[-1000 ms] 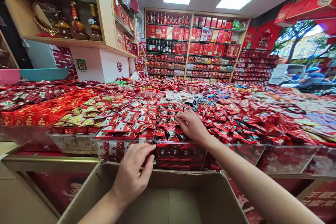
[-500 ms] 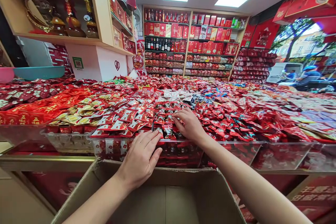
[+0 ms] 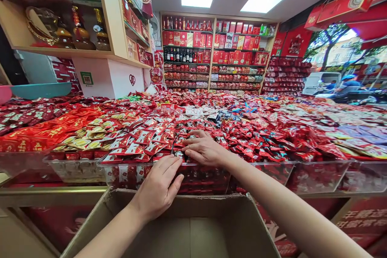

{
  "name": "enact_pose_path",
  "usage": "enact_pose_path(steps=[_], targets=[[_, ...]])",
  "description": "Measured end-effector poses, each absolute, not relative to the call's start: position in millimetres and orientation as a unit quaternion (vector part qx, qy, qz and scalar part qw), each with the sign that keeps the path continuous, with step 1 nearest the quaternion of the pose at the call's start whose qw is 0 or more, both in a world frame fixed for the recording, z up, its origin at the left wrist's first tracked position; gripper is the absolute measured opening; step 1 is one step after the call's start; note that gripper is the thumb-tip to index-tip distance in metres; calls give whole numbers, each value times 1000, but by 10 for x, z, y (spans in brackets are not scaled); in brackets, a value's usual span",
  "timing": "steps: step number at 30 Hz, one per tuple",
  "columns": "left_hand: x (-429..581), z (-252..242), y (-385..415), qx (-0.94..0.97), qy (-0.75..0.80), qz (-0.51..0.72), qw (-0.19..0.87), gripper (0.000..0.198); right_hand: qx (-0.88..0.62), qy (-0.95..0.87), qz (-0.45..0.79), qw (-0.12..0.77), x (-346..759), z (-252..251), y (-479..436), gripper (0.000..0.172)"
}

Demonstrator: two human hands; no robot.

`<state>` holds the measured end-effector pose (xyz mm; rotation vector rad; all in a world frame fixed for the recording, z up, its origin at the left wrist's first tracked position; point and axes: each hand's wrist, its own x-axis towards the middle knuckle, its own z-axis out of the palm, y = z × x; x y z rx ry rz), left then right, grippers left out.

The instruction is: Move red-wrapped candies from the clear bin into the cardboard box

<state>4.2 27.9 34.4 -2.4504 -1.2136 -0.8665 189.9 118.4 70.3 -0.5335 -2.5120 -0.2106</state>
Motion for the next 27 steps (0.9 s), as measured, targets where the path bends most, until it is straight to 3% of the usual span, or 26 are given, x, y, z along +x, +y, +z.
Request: enact_pose_path(steps=[13,22,27], targets=[[-36,171,303,-859,-370,-293,199,59,-211,-924,-106,299,1811,727,1329,23],[-18,99,304,-850,-374,-295,225,60,-272,-953,-85,102,1339,978,1443,32],[-20,89,294,-848,-387,-285,221,58,-281,-954,-79,64,1227,1069,1388,28]])
